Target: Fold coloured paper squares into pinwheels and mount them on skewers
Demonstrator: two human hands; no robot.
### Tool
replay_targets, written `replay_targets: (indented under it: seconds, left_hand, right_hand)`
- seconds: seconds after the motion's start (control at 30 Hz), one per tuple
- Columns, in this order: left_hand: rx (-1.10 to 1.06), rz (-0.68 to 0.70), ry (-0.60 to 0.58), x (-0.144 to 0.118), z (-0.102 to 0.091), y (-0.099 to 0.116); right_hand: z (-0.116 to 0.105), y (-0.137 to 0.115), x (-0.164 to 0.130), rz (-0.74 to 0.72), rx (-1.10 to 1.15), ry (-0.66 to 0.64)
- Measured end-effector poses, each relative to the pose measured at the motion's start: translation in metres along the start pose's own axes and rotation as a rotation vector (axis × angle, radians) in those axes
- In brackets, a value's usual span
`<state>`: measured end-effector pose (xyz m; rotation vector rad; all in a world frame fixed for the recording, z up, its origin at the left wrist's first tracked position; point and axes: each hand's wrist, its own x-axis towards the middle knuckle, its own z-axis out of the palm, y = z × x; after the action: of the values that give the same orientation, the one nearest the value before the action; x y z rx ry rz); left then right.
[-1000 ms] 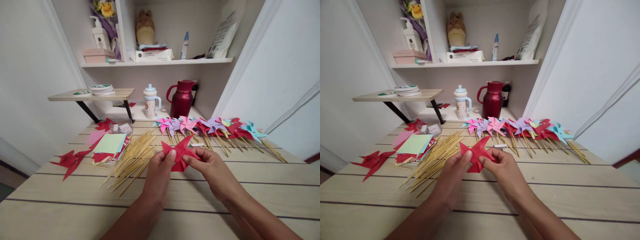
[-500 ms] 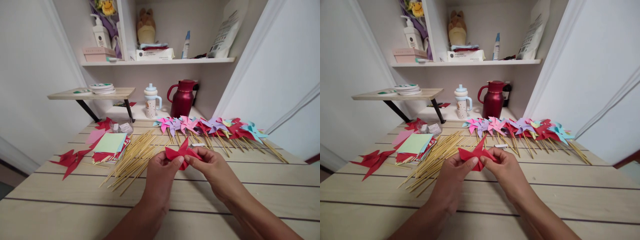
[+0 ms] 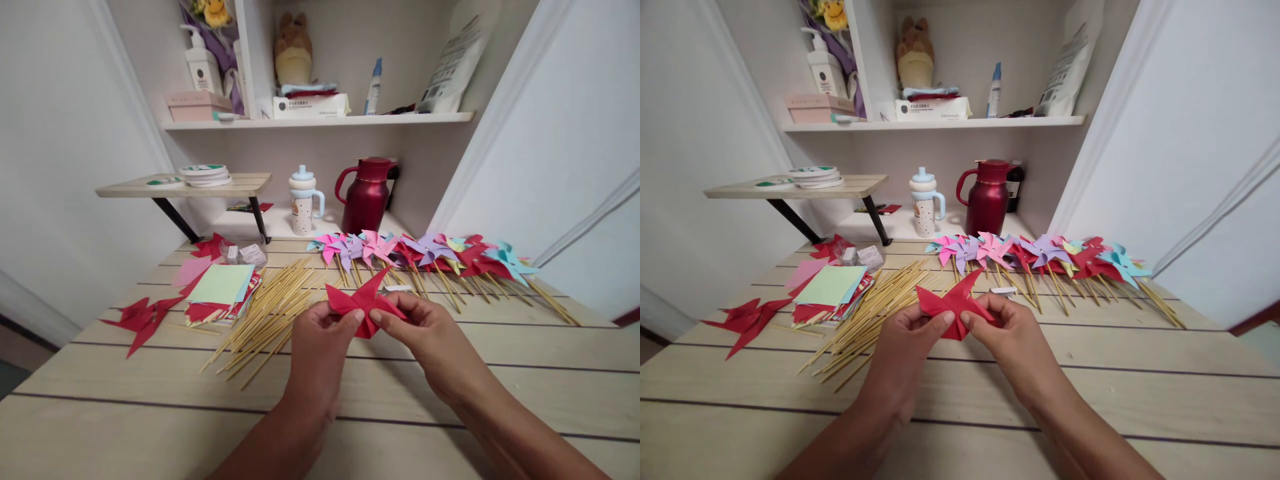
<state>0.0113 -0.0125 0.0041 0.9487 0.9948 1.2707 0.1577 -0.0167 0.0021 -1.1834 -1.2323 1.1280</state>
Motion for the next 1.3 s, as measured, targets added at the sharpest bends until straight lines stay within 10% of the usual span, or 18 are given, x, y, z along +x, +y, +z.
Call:
replay_targets:
  seconds: [1.3]
  left_hand:
    - [-0.07,-0.035,0.194,0.024,-0.013,-0.003]
  right_hand:
    - [-0.014,0.002,0.013,-0.101,0.088,0.202]
